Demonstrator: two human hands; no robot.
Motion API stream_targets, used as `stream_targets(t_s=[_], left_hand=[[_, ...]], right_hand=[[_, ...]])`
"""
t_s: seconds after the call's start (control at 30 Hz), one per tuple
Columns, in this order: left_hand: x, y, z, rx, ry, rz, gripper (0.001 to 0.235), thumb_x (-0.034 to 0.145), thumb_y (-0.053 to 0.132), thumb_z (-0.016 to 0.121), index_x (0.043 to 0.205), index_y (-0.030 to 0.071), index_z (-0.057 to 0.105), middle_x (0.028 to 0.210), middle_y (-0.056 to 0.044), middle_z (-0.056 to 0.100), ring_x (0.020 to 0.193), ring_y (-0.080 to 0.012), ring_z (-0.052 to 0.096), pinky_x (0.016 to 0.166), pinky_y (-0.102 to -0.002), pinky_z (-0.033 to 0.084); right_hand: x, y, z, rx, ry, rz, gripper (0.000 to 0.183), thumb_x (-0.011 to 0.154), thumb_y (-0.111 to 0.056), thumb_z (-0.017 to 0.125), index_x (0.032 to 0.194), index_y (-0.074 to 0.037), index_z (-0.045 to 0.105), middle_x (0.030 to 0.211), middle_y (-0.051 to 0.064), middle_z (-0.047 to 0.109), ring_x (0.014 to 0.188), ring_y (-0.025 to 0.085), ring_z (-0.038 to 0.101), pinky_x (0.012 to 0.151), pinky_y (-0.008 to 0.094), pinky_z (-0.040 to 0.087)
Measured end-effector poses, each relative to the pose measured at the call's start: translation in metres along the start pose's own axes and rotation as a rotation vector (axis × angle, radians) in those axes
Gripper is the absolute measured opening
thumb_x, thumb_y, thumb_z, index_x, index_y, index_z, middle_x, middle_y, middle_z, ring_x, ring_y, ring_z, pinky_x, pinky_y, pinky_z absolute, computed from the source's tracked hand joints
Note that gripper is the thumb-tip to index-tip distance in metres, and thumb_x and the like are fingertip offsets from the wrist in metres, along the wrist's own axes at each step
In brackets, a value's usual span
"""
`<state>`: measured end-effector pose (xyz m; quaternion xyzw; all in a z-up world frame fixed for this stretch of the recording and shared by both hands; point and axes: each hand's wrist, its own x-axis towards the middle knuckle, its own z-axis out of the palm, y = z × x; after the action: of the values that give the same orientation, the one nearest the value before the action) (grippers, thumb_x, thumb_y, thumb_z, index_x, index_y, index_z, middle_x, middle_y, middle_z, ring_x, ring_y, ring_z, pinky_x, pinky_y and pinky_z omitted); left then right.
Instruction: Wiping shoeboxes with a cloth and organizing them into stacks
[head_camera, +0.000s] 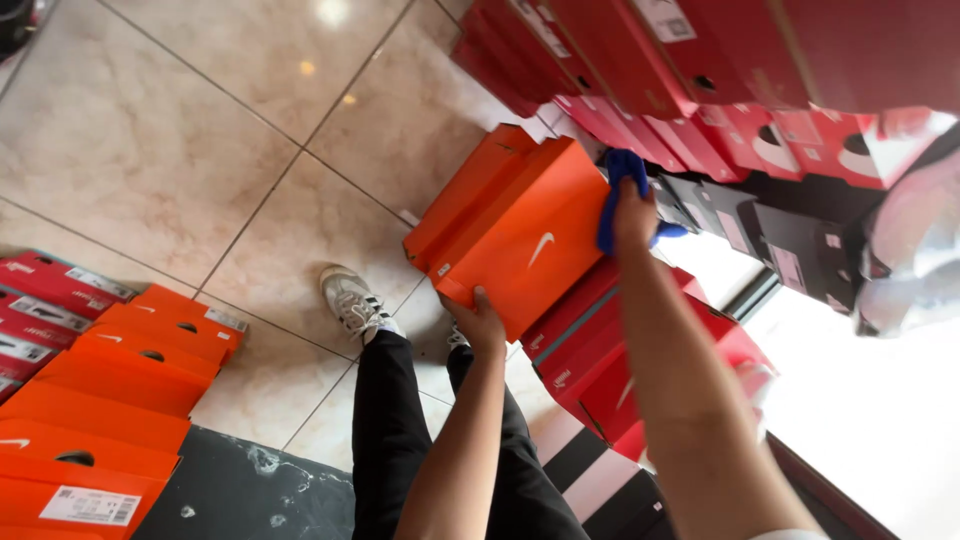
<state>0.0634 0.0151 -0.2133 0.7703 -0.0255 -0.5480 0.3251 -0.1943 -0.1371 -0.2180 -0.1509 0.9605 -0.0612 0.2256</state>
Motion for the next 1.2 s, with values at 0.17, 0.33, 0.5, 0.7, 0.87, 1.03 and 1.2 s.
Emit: stream_targets(t_s=[0.17, 0.33, 0.5, 0.7, 0.87, 1.03, 1.2], left_hand=[[-0.007, 0.032, -0.007, 0.010, -0.033, -0.059, 0.074, 0.107, 0.021, 0.054, 0.166, 0.019, 0.009, 0.147, -0.027, 0.046, 0.136, -0.0427, 0.049, 0.111, -0.057, 0.041], [-0.003, 0.026, -0.009, 0.046, -0.058, -0.128, 0.075, 0.108, 0.024, 0.055, 0.166, 0.024, 0.007, 0.151, -0.025, 0.043, 0.140, -0.0424, 0.046, 0.112, -0.057, 0.040], [0.015, 0.007, -0.026, 0.121, -0.133, -0.061, 0.074, 0.106, 0.027, 0.057, 0.162, 0.013, 0.011, 0.155, -0.032, 0.036, 0.141, -0.0504, 0.041, 0.112, -0.065, 0.039], [0.009, 0.049, -0.035, 0.096, -0.220, -0.067, 0.077, 0.104, 0.025, 0.058, 0.159, 0.007, 0.008, 0.157, -0.035, 0.029, 0.143, -0.0541, 0.035, 0.113, -0.069, 0.035], [-0.005, 0.092, -0.042, 0.185, -0.315, -0.054, 0.087, 0.102, 0.027, 0.061, 0.161, 0.007, 0.000, 0.159, -0.034, 0.026, 0.144, -0.0529, 0.036, 0.113, -0.068, 0.036], [0.003, 0.098, -0.050, 0.209, -0.343, -0.078, 0.088, 0.102, 0.024, 0.059, 0.163, 0.009, -0.002, 0.159, -0.033, 0.031, 0.142, -0.0508, 0.041, 0.114, -0.067, 0.038], [0.008, 0.073, -0.046, 0.199, -0.341, -0.055, 0.090, 0.100, 0.025, 0.065, 0.163, 0.008, 0.003, 0.155, -0.033, 0.039, 0.138, -0.0496, 0.047, 0.108, -0.062, 0.045]], right_hand=[[-0.076, 0.028, 0.063, 0.384, 0.317, -0.224, 0.060, 0.095, -0.039, 0.070, 0.149, -0.023, 0.048, 0.148, 0.022, 0.048, 0.142, 0.041, 0.044, 0.120, 0.048, 0.036], [-0.169, 0.052, 0.088, 0.606, 0.327, -0.062, 0.073, 0.095, -0.031, 0.072, 0.158, -0.016, 0.037, 0.158, 0.026, 0.034, 0.150, 0.038, 0.033, 0.127, 0.046, 0.025], [-0.259, 0.066, 0.085, 0.741, 0.215, 0.392, 0.073, 0.093, -0.045, 0.072, 0.156, -0.037, 0.035, 0.147, 0.015, 0.050, 0.135, 0.032, 0.052, 0.114, 0.044, 0.041], [-0.280, 0.105, 0.087, 0.936, 0.028, 0.689, 0.075, 0.091, -0.051, 0.077, 0.153, -0.022, 0.047, 0.143, 0.015, 0.057, 0.130, 0.032, 0.056, 0.109, 0.049, 0.042], [-0.331, 0.034, 0.037, 0.600, -0.030, 0.049, 0.069, 0.100, -0.012, 0.055, 0.163, -0.017, 0.028, 0.163, 0.017, 0.028, 0.148, 0.035, 0.028, 0.120, 0.053, 0.023], [-0.242, 0.062, 0.080, -0.054, -0.184, -0.781, 0.078, 0.094, -0.001, 0.053, 0.165, -0.022, 0.030, 0.173, 0.015, 0.005, 0.154, 0.050, -0.005, 0.118, 0.073, 0.004], [-0.189, 0.038, 0.093, -0.162, 0.134, -0.809, 0.077, 0.097, -0.003, 0.045, 0.168, -0.019, 0.021, 0.172, 0.020, 0.006, 0.156, 0.047, 0.000, 0.122, 0.069, 0.006]])
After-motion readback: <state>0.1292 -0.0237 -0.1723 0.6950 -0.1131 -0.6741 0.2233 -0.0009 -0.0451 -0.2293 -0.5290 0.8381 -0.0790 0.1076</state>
